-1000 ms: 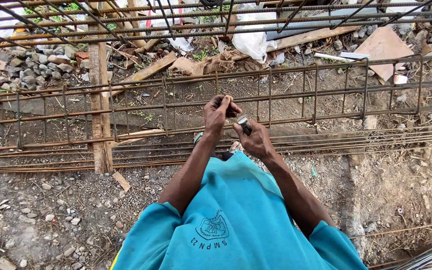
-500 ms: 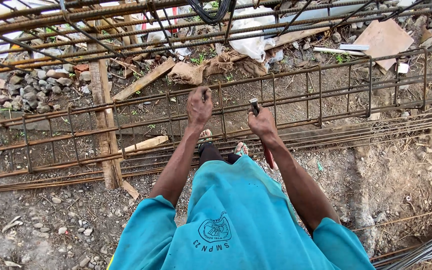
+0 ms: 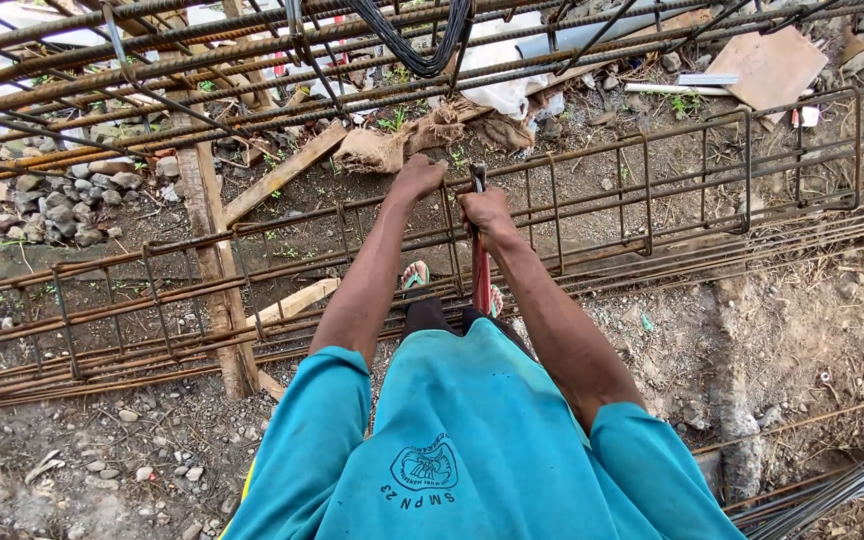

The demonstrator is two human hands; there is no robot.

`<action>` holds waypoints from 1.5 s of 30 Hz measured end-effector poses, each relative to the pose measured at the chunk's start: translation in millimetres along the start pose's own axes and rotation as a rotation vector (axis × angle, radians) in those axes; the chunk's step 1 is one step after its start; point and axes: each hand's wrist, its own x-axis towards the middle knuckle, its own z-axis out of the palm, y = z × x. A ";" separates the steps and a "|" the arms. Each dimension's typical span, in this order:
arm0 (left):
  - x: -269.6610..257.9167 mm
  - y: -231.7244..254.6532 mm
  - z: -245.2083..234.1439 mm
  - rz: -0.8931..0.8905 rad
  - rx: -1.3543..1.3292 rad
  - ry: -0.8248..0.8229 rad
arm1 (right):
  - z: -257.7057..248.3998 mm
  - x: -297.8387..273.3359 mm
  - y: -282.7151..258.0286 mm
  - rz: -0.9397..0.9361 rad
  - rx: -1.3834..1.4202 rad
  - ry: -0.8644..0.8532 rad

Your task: The person uses pliers to tie wire around the intersections of a rebar grid. They repeatedly wrap the wire and twist it to secure the rebar structure at various points.

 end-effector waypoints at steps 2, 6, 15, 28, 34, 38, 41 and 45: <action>21.2 -7.5 6.7 0.009 -0.129 0.042 | 5.3 -0.1 -8.2 0.014 -0.025 0.002; 42.6 -1.4 -3.4 -0.127 -0.578 0.163 | 10.8 6.0 -7.6 -0.025 -0.066 -0.001; -18.6 33.6 -13.9 0.028 -0.252 0.239 | -8.4 -11.9 -0.8 -0.087 -0.175 -0.146; -50.3 37.6 -22.9 0.190 -0.546 0.367 | 8.7 13.3 13.8 -0.104 -0.359 -0.080; -55.8 -4.8 5.9 0.923 0.086 0.795 | 12.0 17.0 10.9 -0.110 -0.115 -0.053; -111.4 24.4 -23.4 0.508 -0.527 0.413 | 8.9 1.9 -1.2 -0.035 0.058 -0.061; -118.1 23.6 -23.7 0.463 -0.659 0.390 | 5.3 -16.0 -19.4 -0.011 0.146 -0.061; -120.6 29.0 -21.8 0.423 -0.698 0.439 | 10.9 16.5 1.7 0.027 0.110 -0.033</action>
